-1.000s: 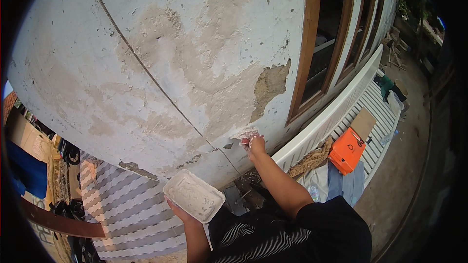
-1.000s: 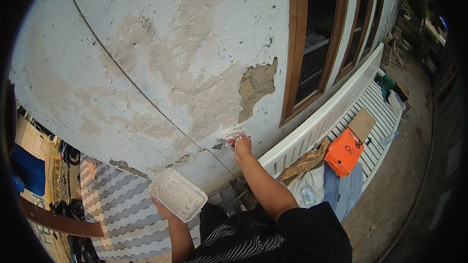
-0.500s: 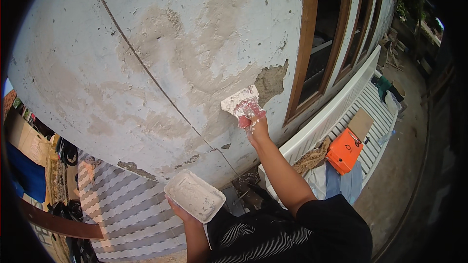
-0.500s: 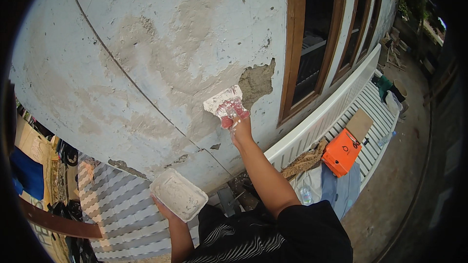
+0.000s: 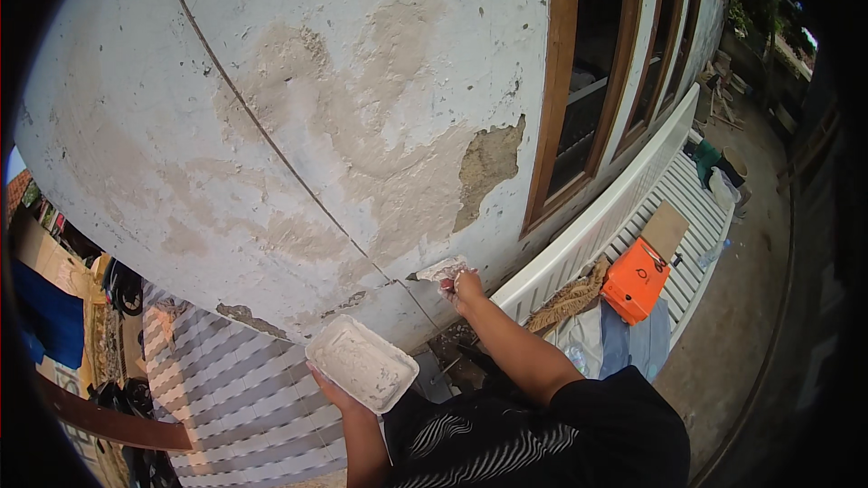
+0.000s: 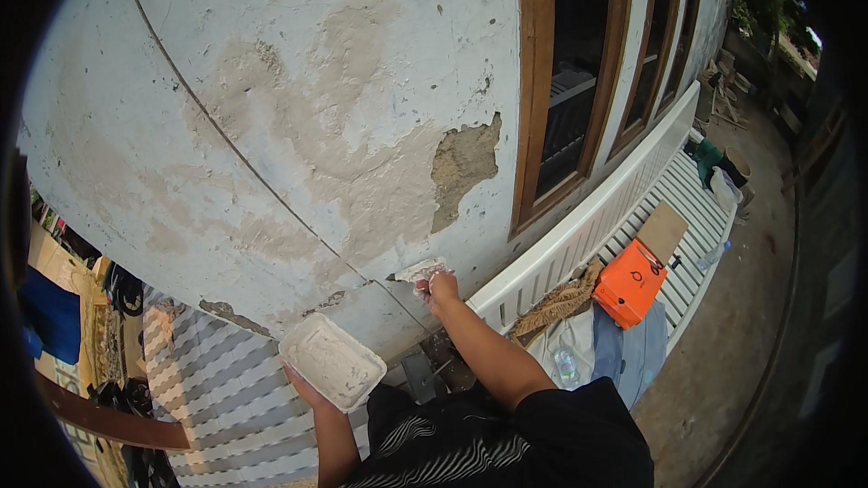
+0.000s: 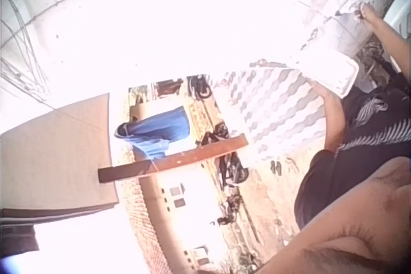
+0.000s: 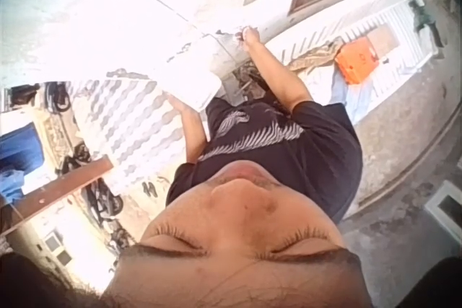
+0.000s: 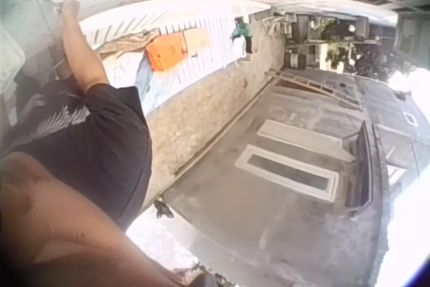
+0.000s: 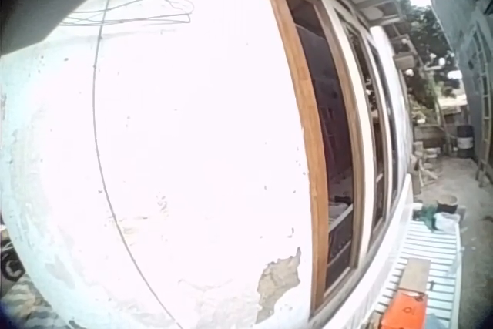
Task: Apply plaster or filler to a damaged section of an exterior wall using a putty knife.
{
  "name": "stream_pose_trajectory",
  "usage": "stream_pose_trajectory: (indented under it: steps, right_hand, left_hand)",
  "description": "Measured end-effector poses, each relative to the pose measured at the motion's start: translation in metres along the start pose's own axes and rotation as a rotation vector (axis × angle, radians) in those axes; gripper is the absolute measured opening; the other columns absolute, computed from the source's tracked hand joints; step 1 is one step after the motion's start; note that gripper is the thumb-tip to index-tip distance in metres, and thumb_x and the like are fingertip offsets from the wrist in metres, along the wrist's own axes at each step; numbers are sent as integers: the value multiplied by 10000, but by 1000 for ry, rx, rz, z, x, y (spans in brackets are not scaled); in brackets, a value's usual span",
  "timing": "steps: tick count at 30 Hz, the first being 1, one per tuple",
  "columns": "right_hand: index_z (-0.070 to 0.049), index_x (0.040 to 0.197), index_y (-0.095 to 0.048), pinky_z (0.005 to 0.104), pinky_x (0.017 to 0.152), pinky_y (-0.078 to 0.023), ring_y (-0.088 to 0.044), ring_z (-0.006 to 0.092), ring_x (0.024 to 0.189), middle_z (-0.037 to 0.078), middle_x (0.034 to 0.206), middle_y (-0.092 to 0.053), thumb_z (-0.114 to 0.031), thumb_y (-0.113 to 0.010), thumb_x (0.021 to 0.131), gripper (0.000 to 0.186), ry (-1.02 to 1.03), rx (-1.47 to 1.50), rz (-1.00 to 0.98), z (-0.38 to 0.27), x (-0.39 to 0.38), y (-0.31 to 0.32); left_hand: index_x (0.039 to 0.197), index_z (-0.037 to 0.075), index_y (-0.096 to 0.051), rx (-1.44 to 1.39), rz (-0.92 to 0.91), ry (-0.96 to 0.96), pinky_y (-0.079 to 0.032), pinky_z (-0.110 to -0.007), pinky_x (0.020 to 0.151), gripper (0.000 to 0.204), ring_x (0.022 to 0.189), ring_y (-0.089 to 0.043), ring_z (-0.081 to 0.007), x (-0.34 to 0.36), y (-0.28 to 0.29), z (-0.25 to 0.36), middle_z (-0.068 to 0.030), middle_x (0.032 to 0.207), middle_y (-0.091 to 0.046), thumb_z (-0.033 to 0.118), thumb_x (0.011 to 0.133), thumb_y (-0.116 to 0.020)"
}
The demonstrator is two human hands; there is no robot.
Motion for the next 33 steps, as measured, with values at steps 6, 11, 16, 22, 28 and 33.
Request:
stream_pose_trajectory:
  steps: [6,11,16,22,28,33]
  right_hand:
    - [-84,1022,-574,337,600,-509,-576,159,707,46,867,-601,-115,-482,910,148,136,64,-165,-93,-43,-54]
    - [-36,1069,-578,288,621,-509,-609,142,734,46,932,-634,-115,-510,925,177,206,15,-364,-122,-97,-51]
    - [0,1135,-562,290,688,-526,-647,167,887,70,1008,-649,-83,-564,907,243,207,-128,-428,-110,-140,-30]
    - [-8,1128,-554,279,699,-510,-635,152,857,59,1012,-639,-78,-634,859,289,270,-222,-374,-136,-153,30]
    - [-6,1130,-541,280,731,-512,-618,148,871,49,1010,-620,-85,-652,847,314,386,-160,-367,-167,-189,44]
    - [11,1132,-538,287,740,-509,-620,152,880,54,1010,-621,-68,-656,842,323,444,-221,-459,-171,-220,20]
  left_hand:
    - [1344,98,-443,-24,6,-21,-427,-508,977,632,1172,-515,-359,-5,-2,5,-131,1337,-498,560,925,-341]
    - [1348,93,-436,-71,63,-19,-431,-514,972,643,1171,-517,-360,-6,-1,0,-135,1336,-498,565,923,-332]
    - [1354,88,-425,-80,46,16,-429,-502,980,652,1182,-506,-358,-4,-15,-15,-137,1342,-490,566,926,-307]
    - [1377,74,-371,-32,-34,20,-424,-467,986,677,1180,-502,-337,-13,-50,-27,-144,1347,-469,576,928,-300]
    - [1385,62,-349,27,-40,19,-433,-476,976,667,1174,-507,-346,-19,-55,-48,-161,1339,-470,541,920,-350]
    - [1396,61,-330,48,-166,-21,-430,-484,980,680,1195,-489,-351,-31,-83,-53,-166,1359,-447,519,898,-397]
Point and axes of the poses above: each hand's wrist, its own x-axis towards the middle knuckle, its own y-axis out of the back of the hand, z = x × y, the point moved 8 cm from there along x, towards the middle knuckle
